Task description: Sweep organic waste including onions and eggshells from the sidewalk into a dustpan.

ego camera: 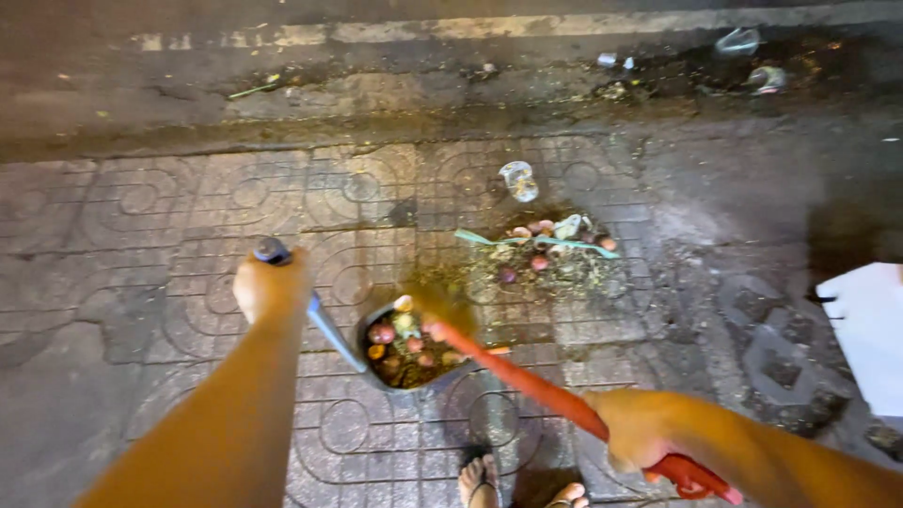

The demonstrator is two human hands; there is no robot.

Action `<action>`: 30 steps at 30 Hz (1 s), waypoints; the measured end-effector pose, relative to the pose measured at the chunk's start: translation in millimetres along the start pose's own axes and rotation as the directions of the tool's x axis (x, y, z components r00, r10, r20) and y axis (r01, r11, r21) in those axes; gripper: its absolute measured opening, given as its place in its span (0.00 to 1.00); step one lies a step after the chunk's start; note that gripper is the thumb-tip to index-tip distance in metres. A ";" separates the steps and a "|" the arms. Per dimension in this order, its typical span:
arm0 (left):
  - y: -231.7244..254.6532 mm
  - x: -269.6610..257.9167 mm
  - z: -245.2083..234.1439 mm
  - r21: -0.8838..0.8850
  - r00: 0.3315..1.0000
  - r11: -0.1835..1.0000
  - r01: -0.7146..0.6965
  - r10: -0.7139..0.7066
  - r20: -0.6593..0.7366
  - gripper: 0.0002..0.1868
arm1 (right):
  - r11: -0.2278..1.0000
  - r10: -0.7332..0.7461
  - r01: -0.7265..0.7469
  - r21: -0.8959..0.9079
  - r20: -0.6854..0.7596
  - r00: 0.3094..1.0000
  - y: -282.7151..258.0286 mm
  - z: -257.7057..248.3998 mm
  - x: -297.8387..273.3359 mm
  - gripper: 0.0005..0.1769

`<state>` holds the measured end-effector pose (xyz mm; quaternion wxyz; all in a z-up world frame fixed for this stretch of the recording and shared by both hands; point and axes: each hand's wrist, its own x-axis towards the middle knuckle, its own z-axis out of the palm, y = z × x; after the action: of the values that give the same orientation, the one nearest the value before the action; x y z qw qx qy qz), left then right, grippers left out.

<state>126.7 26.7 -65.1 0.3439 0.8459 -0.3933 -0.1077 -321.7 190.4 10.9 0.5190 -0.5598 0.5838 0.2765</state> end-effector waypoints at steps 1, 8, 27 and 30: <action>2.8 -2.3 4.2 -0.010 1.000 1.000 0.001 -0.001 0.009 0.21 | 1.000 0.013 -0.013 0.001 -0.005 1.000 8.3 -5.3 -8.4 0.37; 27.8 -15.5 -7.8 0.008 0.999 1.000 0.030 -0.031 0.028 0.17 | 0.927 0.114 -0.132 0.351 0.073 0.991 33.9 -49.0 -68.0 0.50; -22.5 -7.0 -5.6 -0.026 1.000 1.000 0.013 -0.013 -0.004 0.18 | 0.985 0.068 -0.067 -0.158 0.003 0.998 -34.7 20.6 -14.0 0.41; -20.0 -9.1 -4.7 -0.017 1.000 1.000 0.020 -0.020 0.010 0.18 | 0.978 0.008 -0.009 -0.206 -0.004 1.000 -32.0 12.7 -37.2 0.39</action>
<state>134.6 44.9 -75.8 0.3480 0.8463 -0.3856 -0.1183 -294.0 208.5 49.3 0.4560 -0.6087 0.5551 0.3368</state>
